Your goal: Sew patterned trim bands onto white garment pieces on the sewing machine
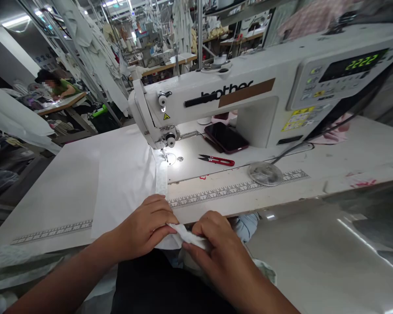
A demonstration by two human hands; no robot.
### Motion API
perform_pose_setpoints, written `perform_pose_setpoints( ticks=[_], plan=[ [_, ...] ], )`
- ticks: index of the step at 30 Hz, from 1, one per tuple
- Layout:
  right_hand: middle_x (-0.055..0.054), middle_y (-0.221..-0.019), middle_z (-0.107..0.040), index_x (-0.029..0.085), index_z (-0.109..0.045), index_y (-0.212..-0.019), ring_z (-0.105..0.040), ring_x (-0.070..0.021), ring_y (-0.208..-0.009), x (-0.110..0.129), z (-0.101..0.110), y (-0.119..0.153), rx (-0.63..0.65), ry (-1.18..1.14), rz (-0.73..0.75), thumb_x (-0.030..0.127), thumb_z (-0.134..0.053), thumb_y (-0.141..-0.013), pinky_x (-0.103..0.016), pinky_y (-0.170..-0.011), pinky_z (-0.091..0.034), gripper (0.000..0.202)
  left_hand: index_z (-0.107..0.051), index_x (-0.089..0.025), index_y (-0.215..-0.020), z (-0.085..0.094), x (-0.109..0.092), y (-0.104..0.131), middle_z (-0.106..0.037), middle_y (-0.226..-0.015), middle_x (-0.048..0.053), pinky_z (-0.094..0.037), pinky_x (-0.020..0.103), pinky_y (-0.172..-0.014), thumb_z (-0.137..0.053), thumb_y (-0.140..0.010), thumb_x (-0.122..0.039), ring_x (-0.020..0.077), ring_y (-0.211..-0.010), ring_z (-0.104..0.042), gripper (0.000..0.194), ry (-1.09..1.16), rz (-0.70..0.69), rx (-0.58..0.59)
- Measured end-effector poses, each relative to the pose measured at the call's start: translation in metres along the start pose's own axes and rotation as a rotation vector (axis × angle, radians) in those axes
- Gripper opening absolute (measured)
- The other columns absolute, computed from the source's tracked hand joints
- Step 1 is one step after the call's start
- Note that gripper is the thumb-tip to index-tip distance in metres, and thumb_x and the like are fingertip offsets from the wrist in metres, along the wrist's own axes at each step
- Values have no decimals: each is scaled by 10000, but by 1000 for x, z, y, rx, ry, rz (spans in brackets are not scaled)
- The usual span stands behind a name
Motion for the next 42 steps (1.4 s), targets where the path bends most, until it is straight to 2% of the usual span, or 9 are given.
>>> perform_pose_setpoints(
  ticks=[4, 9, 12, 15, 17, 21, 29, 37, 42],
  plan=[
    [-14, -870, -530, 233, -426, -815, -534, -164, -805, 2, -2, 18, -19, -85, 19, 218, -543, -924, -307, -685, -454, 161, -624, -150, -1096, -4, -11, -6, -627, -1104, 100, -244, 413, -1094, -526, -874, -144, 224, -1071, -530, 243, -11, -47, 100],
    [-1, -805, -529, 231, -426, -820, -534, -146, -732, 8, 7, 27, -198, 54, 130, 148, -561, -903, -274, -627, -431, 178, -476, -187, -1349, -6, -26, -21, -564, -1321, 105, -108, 494, -1136, -552, -911, -369, 286, -1231, -429, 481, -3, -67, 229],
    [-13, -795, -555, 224, -450, -840, -536, -154, -705, 17, 11, 30, -281, 234, 254, 114, -552, -883, -282, -613, -416, 156, -558, -206, -1276, -5, -26, -33, -613, -1259, 92, -89, 522, -1125, -545, -920, -364, 290, -1206, -441, 389, -37, -72, 253],
    [-18, -785, -571, 217, -474, -868, -534, -154, -672, 20, 13, 34, -312, 324, 301, 115, -555, -875, -284, -597, -408, 131, -688, -238, -977, -4, -24, -42, -701, -1006, 36, -87, 475, -1134, -605, -890, -312, 232, -1072, -541, 142, 22, -85, 293],
    [-13, -765, -563, 214, -476, -862, -536, -150, -661, 16, 13, 35, -311, 287, 260, 153, -576, -882, -276, -583, -411, 119, -687, -221, -836, -1, -22, -43, -697, -854, 10, -162, 409, -1121, -629, -876, -295, 182, -931, -594, 102, 94, -79, 307],
    [-10, -744, -558, 217, -489, -849, -547, -161, -668, 6, 10, 34, -258, 154, 171, 207, -569, -903, -286, -586, -428, 97, -698, -229, -870, 1, -22, -42, -703, -833, 12, -347, 322, -963, -605, -891, -287, 158, -833, -603, 111, 180, -80, 329],
    [-29, -777, -561, 210, -500, -834, -554, -174, -701, 2, -2, 25, -127, 10, 68, 241, -466, -958, -301, -597, -431, 133, -633, -184, -665, -7, -14, -38, -610, -664, 17, -381, 333, -854, -561, -897, -298, 157, -715, -553, 268, 139, -19, 172],
    [3, -762, -550, 229, -496, -851, -554, -149, -680, 3, -7, 31, -69, -76, 87, 171, -482, -939, -274, -600, -456, 106, -654, -198, -859, -7, -19, -25, -662, -800, 57, -380, 362, -906, -450, -902, -166, 189, -812, -571, 211, 173, -76, 274],
    [-45, -992, -603, 247, -526, -939, -610, -175, -914, 8, -4, 33, -29, -178, 109, 173, -518, -918, -282, -752, -517, 77, -673, -212, -919, 0, -15, -26, -669, -894, 57, -346, 360, -933, -450, -909, -149, 183, -873, -578, 232, 118, -80, 206]
  ],
)
Point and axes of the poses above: each hand's wrist, its own y-axis away from the middle knuckle, its own z-axis out of the back of the hand, x = y × z, the point moved 7 cm from there along -y, towards the middle knuckle
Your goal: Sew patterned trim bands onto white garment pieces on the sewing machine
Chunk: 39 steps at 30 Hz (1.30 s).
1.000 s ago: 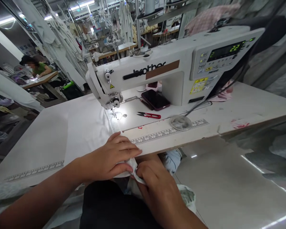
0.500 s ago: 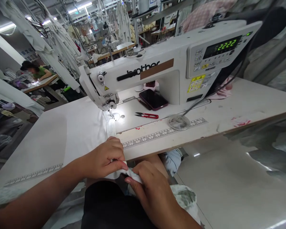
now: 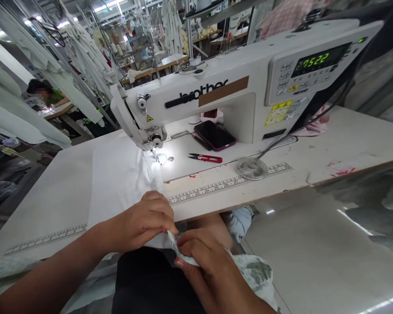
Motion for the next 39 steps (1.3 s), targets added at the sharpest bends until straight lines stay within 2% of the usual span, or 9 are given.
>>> perform_pose_setpoints(
  ticks=[6, 14, 16, 20, 23, 26, 29, 34, 39],
  plan=[
    [-30, -1021, -660, 312, -528, -1181, -656, -158, -887, -9, 7, 0, 92, -182, -153, 226, -403, -974, -269, -734, -561, 256, -685, -205, -817, 3, 8, 3, -677, -819, 34, -341, 350, -940, -553, -899, -228, 183, -870, -595, 157, 1, 20, -37],
    [-12, -987, -694, 311, -642, -1110, -649, -187, -832, 17, 10, -40, 138, 326, 283, 185, -510, -922, -298, -693, -527, 262, -669, -198, -761, 2, 8, 0, -675, -744, 20, -379, 366, -946, -564, -883, -195, 166, -785, -602, 161, 54, 4, -50],
    [-32, -977, -701, 268, -641, -1117, -640, -198, -870, 25, 12, -40, 177, 445, 407, 155, -490, -931, -311, -713, -523, 265, -677, -194, -843, 4, 14, 3, -692, -851, 47, -401, 382, -967, -637, -851, -265, 194, -886, -612, 82, 68, 19, -172],
    [-72, -1060, -709, 206, -647, -1131, -580, -232, -1069, 33, 16, -30, 150, 639, 618, 145, -374, -972, -367, -819, -507, 322, -502, -189, -1305, 7, 51, 30, -463, -1422, 157, -259, 560, -1113, -647, -833, -453, 319, -1362, -339, 560, -121, 328, -419],
    [-44, -1061, -715, 189, -662, -1073, -574, -212, -1063, 29, 5, -26, 134, 622, 636, 170, -276, -1009, -361, -866, -476, 392, -337, -210, -1441, 5, 88, 63, -300, -1535, 145, -118, 637, -1136, -512, -900, -520, 330, -1438, -195, 647, -335, 577, -266],
    [-42, -993, -719, 169, -667, -1020, -586, -189, -955, 23, -17, -28, 162, 555, 591, 173, -220, -1020, -333, -851, -470, 447, -309, -234, -1463, 13, 109, 94, -283, -1546, 102, -151, 553, -1170, -435, -942, -502, 282, -1442, -209, 600, -438, 557, -118],
    [-64, -949, -709, 157, -660, -1034, -576, -189, -894, 20, -33, -31, 179, 538, 563, 159, -248, -1009, -338, -815, -470, 413, -361, -229, -1433, 27, 116, 110, -350, -1518, 97, -208, 542, -1161, -415, -965, -431, 265, -1423, -271, 513, -498, 560, -155],
    [-40, -1007, -713, 189, -674, -1021, -579, -184, -941, 29, -30, -31, 203, 629, 622, 184, -272, -1010, -344, -888, -431, 402, -546, -158, -1201, 31, 95, 66, -564, -1342, 126, -274, 553, -1135, -389, -961, -231, 248, -1309, -462, 295, -533, 498, -376],
    [-35, -1010, -721, 201, -686, -1014, -579, -187, -1005, 53, -20, -40, 187, 746, 620, 143, -254, -1001, -351, -967, -381, 436, -511, -144, -1127, 25, 96, 3, -571, -1316, 139, -279, 553, -1135, -408, -948, -204, 236, -1285, -480, 215, -472, 516, -326]
  ],
)
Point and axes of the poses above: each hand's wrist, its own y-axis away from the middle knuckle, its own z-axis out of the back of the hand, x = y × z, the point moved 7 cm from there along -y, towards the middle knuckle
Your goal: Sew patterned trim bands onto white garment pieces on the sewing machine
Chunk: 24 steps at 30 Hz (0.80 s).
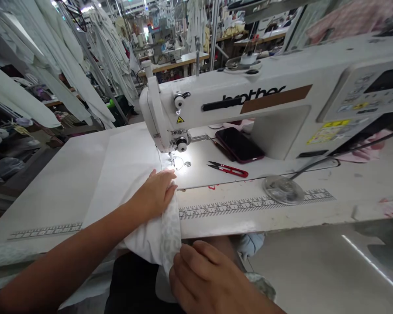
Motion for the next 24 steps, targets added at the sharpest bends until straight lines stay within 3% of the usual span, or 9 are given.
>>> perform_pose_setpoints(
  ticks=[4, 12, 19, 24],
  plan=[
    [-34, -937, -726, 204, -689, -995, -591, -186, -953, 0, -1, -1, 35, 10, 20, 162, -263, -1006, -344, -922, -405, 428, -492, -150, -1112, -5, 12, -9, -496, -1400, 168, -194, 703, -1085, -431, -949, -225, 295, -1360, -387, 189, -27, 65, 40],
    [-54, -944, -730, 184, -693, -988, -606, -197, -936, -18, -8, 31, -3, -75, -77, 150, -216, -1012, -361, -927, -414, 479, -467, -161, -1173, -8, 16, 10, -440, -1455, 153, -130, 697, -1104, -442, -959, -297, 272, -1408, -308, 254, -21, 60, 89],
    [-47, -905, -720, 167, -683, -942, -603, -179, -896, -26, -16, 27, -93, -94, -53, 159, -253, -1015, -334, -887, -423, 436, -461, -180, -1216, -7, 30, 9, -452, -1452, 129, -146, 661, -1123, -431, -954, -330, 252, -1400, -328, 304, -9, -2, 53],
    [-55, -901, -695, 131, -661, -954, -580, -192, -894, -37, -25, 21, -26, -111, -8, 173, -318, -1007, -352, -888, -422, 350, -444, -192, -1260, -9, 42, -5, -429, -1471, 114, -157, 651, -1126, -409, -953, -364, 255, -1403, -320, 353, -11, -7, 65]
  ],
)
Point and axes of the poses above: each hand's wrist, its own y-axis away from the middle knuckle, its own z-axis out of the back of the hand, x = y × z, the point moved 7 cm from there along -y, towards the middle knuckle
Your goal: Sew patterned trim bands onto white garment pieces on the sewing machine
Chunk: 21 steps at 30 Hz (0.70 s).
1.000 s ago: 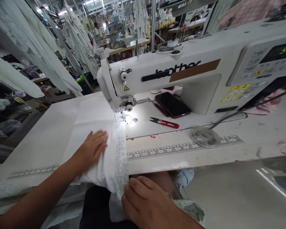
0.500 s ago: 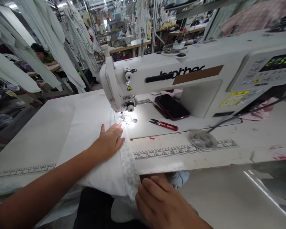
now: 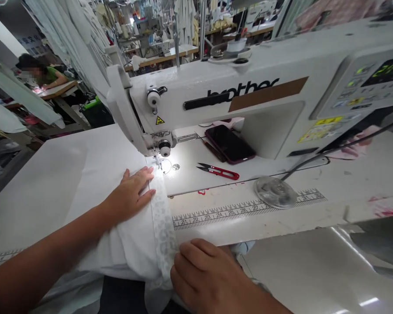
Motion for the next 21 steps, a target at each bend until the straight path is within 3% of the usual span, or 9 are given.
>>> perform_pose_setpoints(
  ticks=[9, 15, 18, 21],
  plan=[
    [-60, -888, -689, 191, -657, -991, -568, -206, -918, -33, -9, -23, 151, 3, -44, 149, -419, -963, -354, -837, -443, 243, -464, -173, -1250, 3, 30, -35, -496, -1398, 138, -182, 649, -1114, -427, -942, -375, 291, -1337, -412, 371, -8, -9, -14],
    [-50, -912, -708, 170, -669, -1015, -564, -209, -923, -41, -5, -39, 125, -9, -62, 125, -395, -944, -350, -822, -452, 287, -512, -159, -1178, 7, 50, -56, -594, -1233, 130, -237, 621, -1101, -491, -916, -342, 300, -1243, -491, 321, -78, -31, -40],
    [-63, -1064, -703, 147, -661, -1059, -553, -210, -993, -35, -3, -36, 82, 58, -38, 171, -385, -946, -344, -866, -439, 300, -534, -152, -1121, 13, 41, -50, -618, -1165, 131, -229, 622, -1102, -490, -920, -281, 289, -1180, -529, 243, -104, 0, -103],
    [-55, -1143, -683, 131, -624, -1143, -533, -209, -1060, -31, -5, -26, 68, 128, -40, 219, -403, -939, -336, -902, -423, 313, -554, -147, -1050, 19, 1, -20, -626, -1120, 122, -336, 548, -1071, -462, -916, -188, 253, -1113, -551, 167, 0, -80, -188]
  ],
)
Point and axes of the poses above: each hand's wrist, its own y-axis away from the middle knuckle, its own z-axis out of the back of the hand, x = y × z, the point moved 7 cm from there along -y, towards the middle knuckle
